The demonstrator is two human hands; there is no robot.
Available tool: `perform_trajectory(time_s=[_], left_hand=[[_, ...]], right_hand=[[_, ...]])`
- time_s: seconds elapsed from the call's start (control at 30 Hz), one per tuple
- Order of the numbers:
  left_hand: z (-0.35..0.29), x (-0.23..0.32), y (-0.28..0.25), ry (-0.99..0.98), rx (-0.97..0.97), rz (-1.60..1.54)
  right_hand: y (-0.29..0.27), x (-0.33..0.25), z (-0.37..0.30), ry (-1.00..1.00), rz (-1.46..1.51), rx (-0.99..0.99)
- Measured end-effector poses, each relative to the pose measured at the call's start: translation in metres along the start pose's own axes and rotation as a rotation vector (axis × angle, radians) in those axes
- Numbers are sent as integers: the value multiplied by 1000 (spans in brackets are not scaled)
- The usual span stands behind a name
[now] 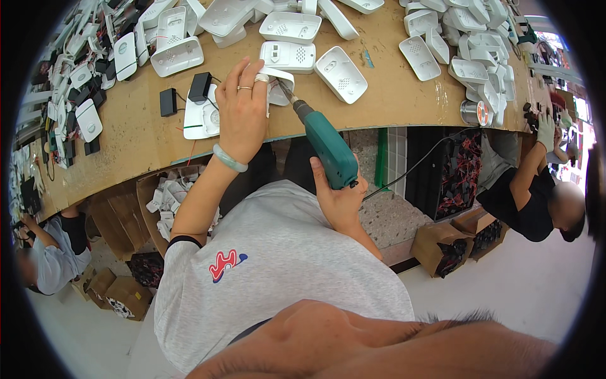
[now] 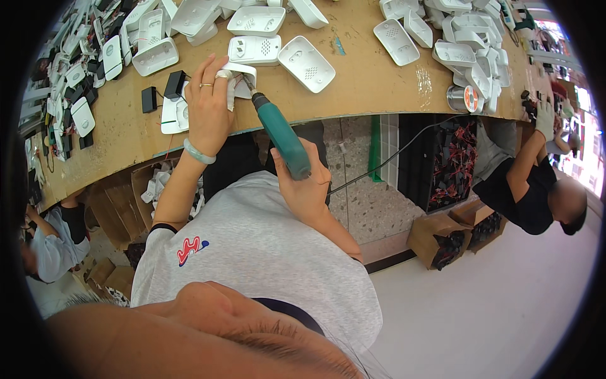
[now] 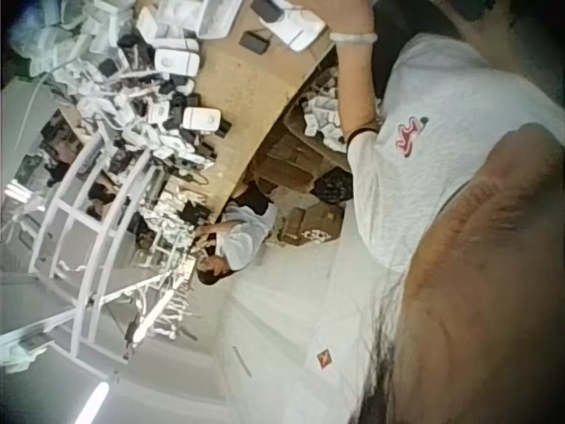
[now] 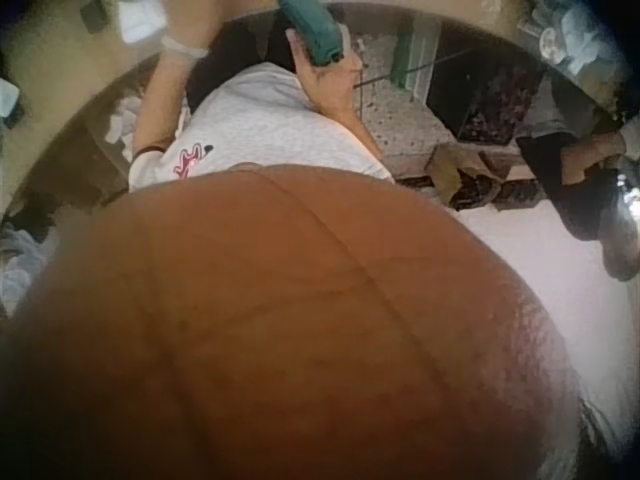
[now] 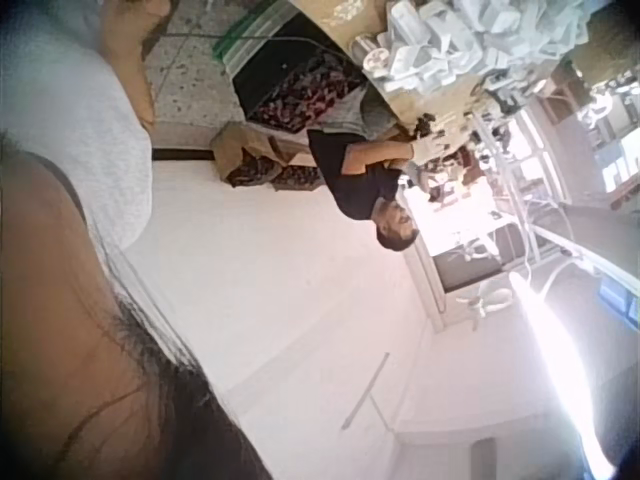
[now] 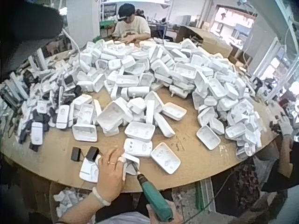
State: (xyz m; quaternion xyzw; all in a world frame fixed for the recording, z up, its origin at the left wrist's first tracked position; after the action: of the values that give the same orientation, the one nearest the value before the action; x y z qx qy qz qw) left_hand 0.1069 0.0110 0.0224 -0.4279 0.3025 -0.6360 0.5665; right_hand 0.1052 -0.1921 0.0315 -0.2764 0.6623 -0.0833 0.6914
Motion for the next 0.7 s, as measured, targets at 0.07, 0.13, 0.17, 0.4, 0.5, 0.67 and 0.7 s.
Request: perform_trajectory(time_s=[0.07, 0.13, 0.17, 0.4, 0.5, 0.67, 0.7], left_hand=[[0, -1, 0, 3, 3, -2], [0, -1, 1, 16, -6, 2], [0, -1, 1, 16, -6, 2], [0, -1, 2, 18, 8, -16], [0, -2, 2, 18, -1, -18], [0, 0, 2, 23, -11, -20], [0, -1, 2, 19, -21, -15]], right_hand=[[0, 1, 0, 9, -1, 13], [0, 2, 0, 14, -2, 9], [0, 3, 0, 20, -3, 5], [0, 4, -2, 55, -30, -1], [0, 4, -3, 59, -14, -6], [0, -2, -3, -10, -1, 12], [1, -2, -3, -11, 0, 12]])
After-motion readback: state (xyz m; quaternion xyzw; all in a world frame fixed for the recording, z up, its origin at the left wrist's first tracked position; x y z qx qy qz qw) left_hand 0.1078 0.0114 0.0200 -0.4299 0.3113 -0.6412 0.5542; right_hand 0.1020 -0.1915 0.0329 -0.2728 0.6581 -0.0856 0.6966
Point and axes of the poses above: each hand's wrist, its own z-axis towards the middle knuckle, its own y-axis out of the palm, x = y × z, the point moved 8 cm from there along z, towards the middle knuckle, and after that the axes turned 10 degrees about y, right-handed, at the moved point
